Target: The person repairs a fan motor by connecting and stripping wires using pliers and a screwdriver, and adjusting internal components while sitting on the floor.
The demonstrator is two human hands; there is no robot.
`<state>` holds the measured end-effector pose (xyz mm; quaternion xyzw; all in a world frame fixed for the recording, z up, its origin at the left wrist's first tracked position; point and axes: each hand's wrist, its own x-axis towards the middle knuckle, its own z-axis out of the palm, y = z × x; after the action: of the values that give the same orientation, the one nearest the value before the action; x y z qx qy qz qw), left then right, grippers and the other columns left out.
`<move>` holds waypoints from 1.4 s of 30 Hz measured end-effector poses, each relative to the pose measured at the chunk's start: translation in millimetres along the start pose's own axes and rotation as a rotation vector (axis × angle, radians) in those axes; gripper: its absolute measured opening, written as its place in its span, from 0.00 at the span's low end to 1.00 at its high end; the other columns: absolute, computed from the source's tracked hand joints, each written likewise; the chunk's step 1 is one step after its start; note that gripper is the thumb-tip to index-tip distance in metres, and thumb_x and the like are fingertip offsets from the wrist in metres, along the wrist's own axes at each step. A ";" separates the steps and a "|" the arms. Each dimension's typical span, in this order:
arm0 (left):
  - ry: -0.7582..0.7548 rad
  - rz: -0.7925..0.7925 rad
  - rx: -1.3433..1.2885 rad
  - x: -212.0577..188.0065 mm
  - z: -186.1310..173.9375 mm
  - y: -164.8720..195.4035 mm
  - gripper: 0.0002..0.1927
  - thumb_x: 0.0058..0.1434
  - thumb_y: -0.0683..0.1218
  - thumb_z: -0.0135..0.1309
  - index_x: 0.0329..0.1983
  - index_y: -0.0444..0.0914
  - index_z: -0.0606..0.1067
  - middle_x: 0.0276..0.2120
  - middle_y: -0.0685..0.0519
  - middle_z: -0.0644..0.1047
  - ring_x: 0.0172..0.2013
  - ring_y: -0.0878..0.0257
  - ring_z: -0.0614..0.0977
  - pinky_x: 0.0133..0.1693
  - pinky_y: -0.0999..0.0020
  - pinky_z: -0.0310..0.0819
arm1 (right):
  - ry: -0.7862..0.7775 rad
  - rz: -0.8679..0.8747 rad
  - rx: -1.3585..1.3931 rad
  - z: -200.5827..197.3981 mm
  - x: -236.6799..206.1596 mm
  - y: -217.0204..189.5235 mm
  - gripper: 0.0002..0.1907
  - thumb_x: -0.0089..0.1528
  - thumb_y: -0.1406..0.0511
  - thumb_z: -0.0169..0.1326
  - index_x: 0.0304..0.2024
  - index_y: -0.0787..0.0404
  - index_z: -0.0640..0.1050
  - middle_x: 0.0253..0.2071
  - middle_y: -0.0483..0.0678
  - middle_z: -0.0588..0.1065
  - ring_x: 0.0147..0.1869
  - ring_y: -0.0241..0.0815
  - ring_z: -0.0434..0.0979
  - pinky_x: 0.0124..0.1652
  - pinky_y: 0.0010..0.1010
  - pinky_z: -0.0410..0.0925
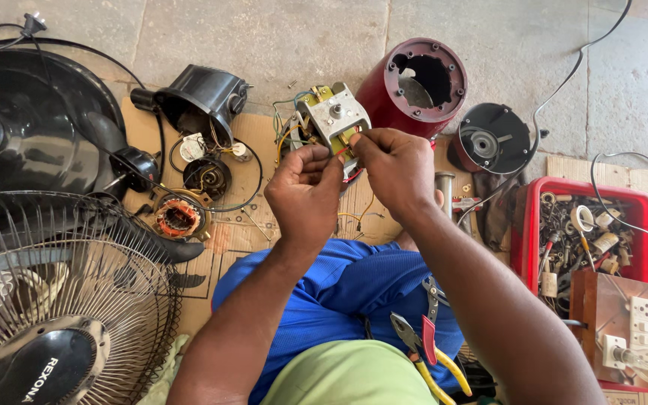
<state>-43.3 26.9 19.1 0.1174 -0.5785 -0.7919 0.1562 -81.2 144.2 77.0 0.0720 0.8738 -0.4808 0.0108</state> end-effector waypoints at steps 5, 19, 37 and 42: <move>0.004 -0.029 0.012 -1.2 -0.1 3.7 0.11 0.61 0.35 0.60 0.47 0.28 0.76 0.33 0.49 0.83 0.30 0.71 0.84 0.31 0.75 0.83 | -0.001 -0.049 -0.021 3.1 1.1 -1.0 0.12 0.62 0.61 0.60 0.42 0.62 0.85 0.29 0.48 0.83 0.31 0.30 0.78 0.33 0.26 0.71; 0.001 0.096 0.029 -4.0 2.3 -7.3 0.17 0.61 0.34 0.61 0.53 0.28 0.75 0.33 0.48 0.83 0.30 0.70 0.83 0.32 0.76 0.80 | 0.064 -0.007 -0.042 -2.1 -6.7 1.1 0.14 0.62 0.59 0.61 0.43 0.62 0.85 0.30 0.46 0.83 0.32 0.26 0.79 0.34 0.24 0.72; -0.015 0.177 0.034 -1.8 -0.8 -2.3 0.11 0.64 0.33 0.61 0.49 0.29 0.78 0.37 0.49 0.82 0.35 0.70 0.83 0.36 0.76 0.80 | 0.049 -0.082 0.002 -5.4 -12.1 4.4 0.10 0.62 0.63 0.62 0.44 0.61 0.85 0.34 0.45 0.84 0.36 0.30 0.81 0.37 0.23 0.72; -0.025 0.150 0.098 -0.2 -1.9 2.4 0.12 0.62 0.34 0.62 0.49 0.30 0.78 0.35 0.50 0.83 0.33 0.70 0.83 0.35 0.76 0.80 | 0.126 -0.384 -0.142 -9.6 -16.4 3.5 0.09 0.63 0.66 0.63 0.45 0.62 0.85 0.37 0.52 0.83 0.39 0.40 0.84 0.41 0.28 0.74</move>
<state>-42.2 24.7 20.8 0.0715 -0.6256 -0.7502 0.2020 -64.0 152.2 80.6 -0.0668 0.9020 -0.4059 -0.1306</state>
